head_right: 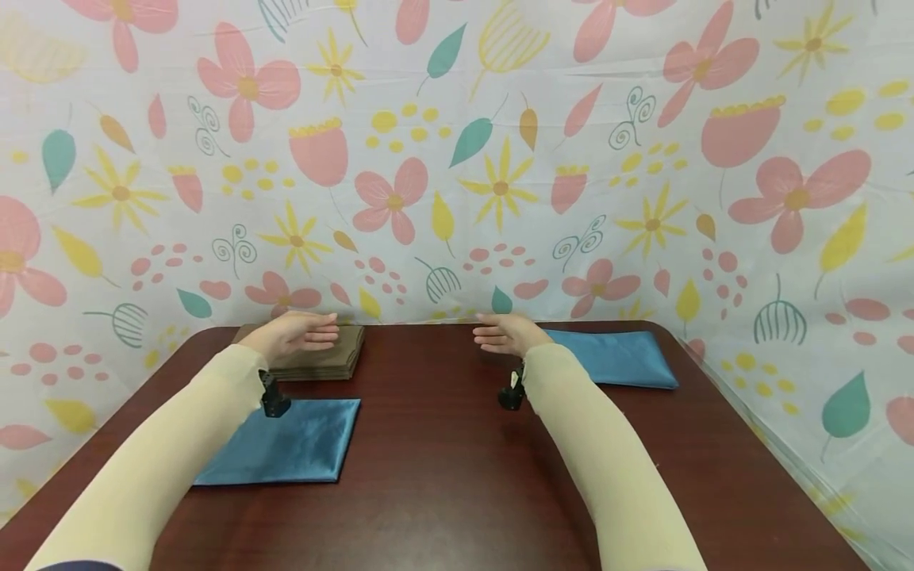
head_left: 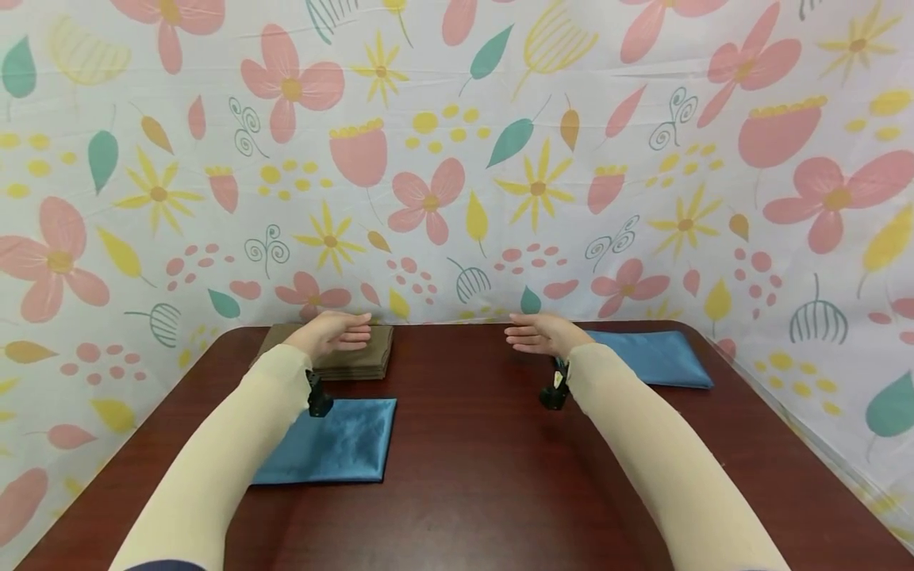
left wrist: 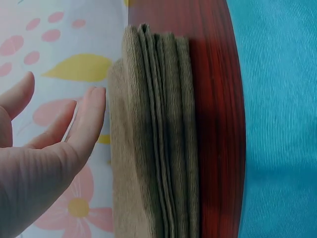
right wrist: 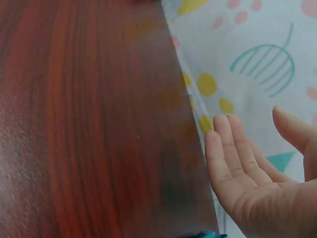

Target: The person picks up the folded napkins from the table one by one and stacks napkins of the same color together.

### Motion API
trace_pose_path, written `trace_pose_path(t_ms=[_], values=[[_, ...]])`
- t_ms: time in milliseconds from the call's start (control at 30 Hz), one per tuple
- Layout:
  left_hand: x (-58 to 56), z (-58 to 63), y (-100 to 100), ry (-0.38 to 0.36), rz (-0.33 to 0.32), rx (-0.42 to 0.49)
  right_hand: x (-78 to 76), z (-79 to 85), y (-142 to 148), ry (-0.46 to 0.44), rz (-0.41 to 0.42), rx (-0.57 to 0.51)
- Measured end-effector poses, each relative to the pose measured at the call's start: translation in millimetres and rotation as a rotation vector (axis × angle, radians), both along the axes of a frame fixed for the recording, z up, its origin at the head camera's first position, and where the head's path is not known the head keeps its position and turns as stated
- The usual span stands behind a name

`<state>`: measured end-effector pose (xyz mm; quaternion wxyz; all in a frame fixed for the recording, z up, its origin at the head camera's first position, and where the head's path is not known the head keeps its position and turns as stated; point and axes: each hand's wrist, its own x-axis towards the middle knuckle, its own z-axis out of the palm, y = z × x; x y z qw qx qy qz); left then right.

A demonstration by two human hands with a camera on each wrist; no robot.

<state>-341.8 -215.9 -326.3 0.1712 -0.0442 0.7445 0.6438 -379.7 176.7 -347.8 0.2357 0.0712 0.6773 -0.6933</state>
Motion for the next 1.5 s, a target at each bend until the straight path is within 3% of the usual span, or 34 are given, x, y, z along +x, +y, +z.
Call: trace_pose_path(t_ms=[333, 533, 1167, 1500], values=[[-3.6, -2.6, 24.3, -0.008, -0.016, 0.055, 7.1, 11.7, 30.8, 0.034, -0.007, -0.009], [-8.8, -1.5, 40.0, 0.0, -0.04, 0.055, 9.2, 13.0, 57.0, 0.052, -0.002, 0.053], [-17.0, -9.5, 101.3, -0.017, -0.05, 0.126, 17.8, 12.0, 117.2, 0.004, -0.033, 0.117], [-16.7, -16.7, 135.0, -0.044, -0.063, 0.183, 25.2, 8.5, 150.5, 0.065, 0.041, 0.225]])
